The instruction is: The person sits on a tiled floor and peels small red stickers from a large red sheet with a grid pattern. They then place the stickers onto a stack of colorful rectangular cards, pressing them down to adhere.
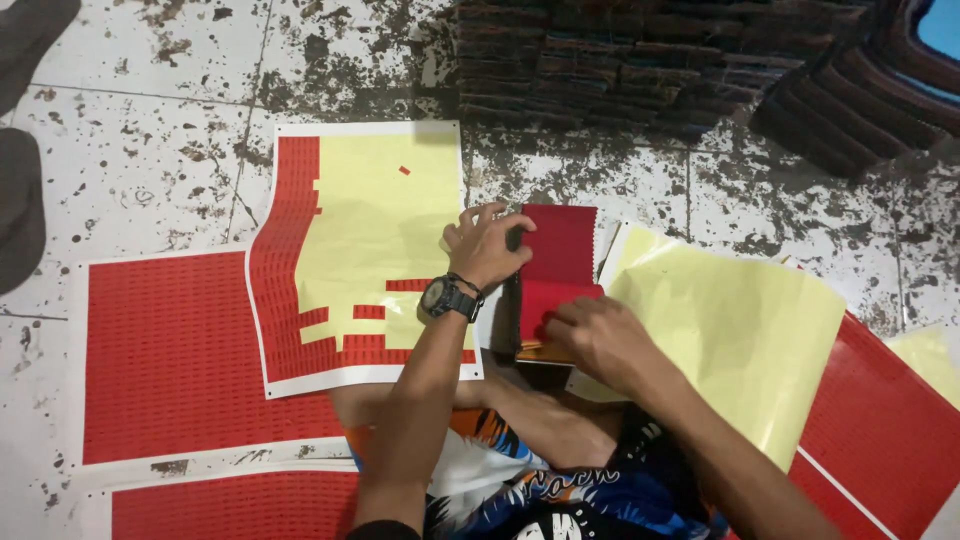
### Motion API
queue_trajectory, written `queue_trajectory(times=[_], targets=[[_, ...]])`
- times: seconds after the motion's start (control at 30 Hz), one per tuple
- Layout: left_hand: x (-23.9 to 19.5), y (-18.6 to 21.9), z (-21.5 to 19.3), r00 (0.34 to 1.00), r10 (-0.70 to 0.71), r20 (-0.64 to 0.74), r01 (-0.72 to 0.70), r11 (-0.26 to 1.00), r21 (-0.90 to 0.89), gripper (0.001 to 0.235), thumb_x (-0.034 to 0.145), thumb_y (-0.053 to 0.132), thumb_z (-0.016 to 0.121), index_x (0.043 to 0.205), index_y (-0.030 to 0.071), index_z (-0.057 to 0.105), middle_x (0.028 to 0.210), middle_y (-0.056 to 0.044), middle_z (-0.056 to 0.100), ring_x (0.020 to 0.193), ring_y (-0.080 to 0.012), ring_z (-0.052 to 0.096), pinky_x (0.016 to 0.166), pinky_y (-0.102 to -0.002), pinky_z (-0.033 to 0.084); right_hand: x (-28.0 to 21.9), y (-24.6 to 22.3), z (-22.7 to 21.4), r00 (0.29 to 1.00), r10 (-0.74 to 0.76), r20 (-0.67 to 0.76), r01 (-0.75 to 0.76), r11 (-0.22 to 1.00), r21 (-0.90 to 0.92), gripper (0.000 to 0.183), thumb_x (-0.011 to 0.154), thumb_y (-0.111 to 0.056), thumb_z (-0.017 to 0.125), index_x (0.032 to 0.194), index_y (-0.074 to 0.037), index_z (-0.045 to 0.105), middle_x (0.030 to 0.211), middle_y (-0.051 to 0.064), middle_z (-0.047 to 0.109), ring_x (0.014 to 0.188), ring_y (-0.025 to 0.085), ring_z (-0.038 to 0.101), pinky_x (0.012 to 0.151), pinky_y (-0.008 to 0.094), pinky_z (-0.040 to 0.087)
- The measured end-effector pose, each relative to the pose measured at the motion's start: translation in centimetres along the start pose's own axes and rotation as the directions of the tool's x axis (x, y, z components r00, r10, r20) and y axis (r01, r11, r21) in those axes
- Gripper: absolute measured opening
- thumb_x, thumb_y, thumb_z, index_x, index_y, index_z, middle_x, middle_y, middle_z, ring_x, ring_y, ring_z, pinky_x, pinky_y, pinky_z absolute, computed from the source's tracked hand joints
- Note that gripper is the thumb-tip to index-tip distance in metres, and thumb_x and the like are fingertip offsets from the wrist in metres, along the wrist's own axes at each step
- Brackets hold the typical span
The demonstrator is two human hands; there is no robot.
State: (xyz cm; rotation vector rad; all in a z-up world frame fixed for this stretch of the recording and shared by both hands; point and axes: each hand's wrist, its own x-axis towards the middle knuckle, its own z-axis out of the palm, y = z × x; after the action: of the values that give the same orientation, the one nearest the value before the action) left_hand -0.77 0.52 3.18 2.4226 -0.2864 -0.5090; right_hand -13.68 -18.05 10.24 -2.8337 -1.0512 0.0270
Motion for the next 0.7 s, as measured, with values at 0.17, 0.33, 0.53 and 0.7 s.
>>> queue_trajectory(times=[0.17, 0.33, 0.53, 0.7], targets=[[-0.3, 0.1, 1.1, 0.999, 0.015, -0.044, -0.01, 0.994, 0.108, 0.033, 0.084, 0.041, 0.063, 0.117, 0.041, 0.065, 0.138, 0.0, 0.051, 0.139, -0.037, 0.036, 0.108, -0.069, 0.024, -2.2, -0.8, 2.9, 0.988, 0.029, -0.149, -0.029, 1.0, 0.002, 0.011, 0.093, -0.029, 0.064, 0.085, -0.022, 0.066, 0.084, -0.003, 0.061, 0.078, 0.021, 0.062, 0.065, 0.036, 0.051], [-0.8, 1.5, 1.4, 0.998, -0.008, -0.056, 0.016, 0.991, 0.132, 0.034, 0.09, 0.044, 0.056, 0.122, 0.036, 0.066, 0.134, -0.005, 0.055, 0.133, -0.0383, 0.044, 0.104, -0.067, 0.033, -2.8, 0.1, 3.6, 0.962, 0.128, -0.243, -0.054, 0.955, 0.29, 0.03, 0.084, -0.047, 0.078, 0.089, -0.018, 0.074, 0.096, 0.003, 0.068, 0.083, 0.027, 0.066, 0.074, 0.043, 0.054], [-7.2, 7.5, -0.8, 0.974, -0.217, -0.059, 0.139, 0.788, -0.6, 0.076, 0.093, 0.042, 0.055, 0.155, 0.002, 0.035, 0.158, -0.033, 0.029, 0.146, -0.0543, 0.027, 0.119, -0.062, 0.024, 0.3, -0.5, -0.8, 0.351, 0.838, 0.417, -0.501, -0.208, 0.84, 0.068, 0.101, -0.05, 0.05, 0.159, -0.017, 0.036, 0.163, 0.021, 0.035, 0.153, 0.04, 0.028, 0.125, 0.055, 0.021], [-9.6, 9.8, -0.5, 0.965, -0.233, 0.119, 0.213, 0.438, -0.873, 0.087, 0.092, 0.015, 0.052, 0.163, 0.003, 0.004, 0.168, -0.027, -0.001, 0.155, -0.0437, -0.002, 0.124, -0.057, 0.002, 2.1, -0.4, -0.2, 0.426, 0.723, 0.543, -0.385, -0.398, 0.832, 0.081, 0.104, -0.043, 0.044, 0.166, -0.01, 0.003, 0.168, 0.031, 0.01, 0.156, 0.049, 0.007, 0.125, 0.062, 0.006]])
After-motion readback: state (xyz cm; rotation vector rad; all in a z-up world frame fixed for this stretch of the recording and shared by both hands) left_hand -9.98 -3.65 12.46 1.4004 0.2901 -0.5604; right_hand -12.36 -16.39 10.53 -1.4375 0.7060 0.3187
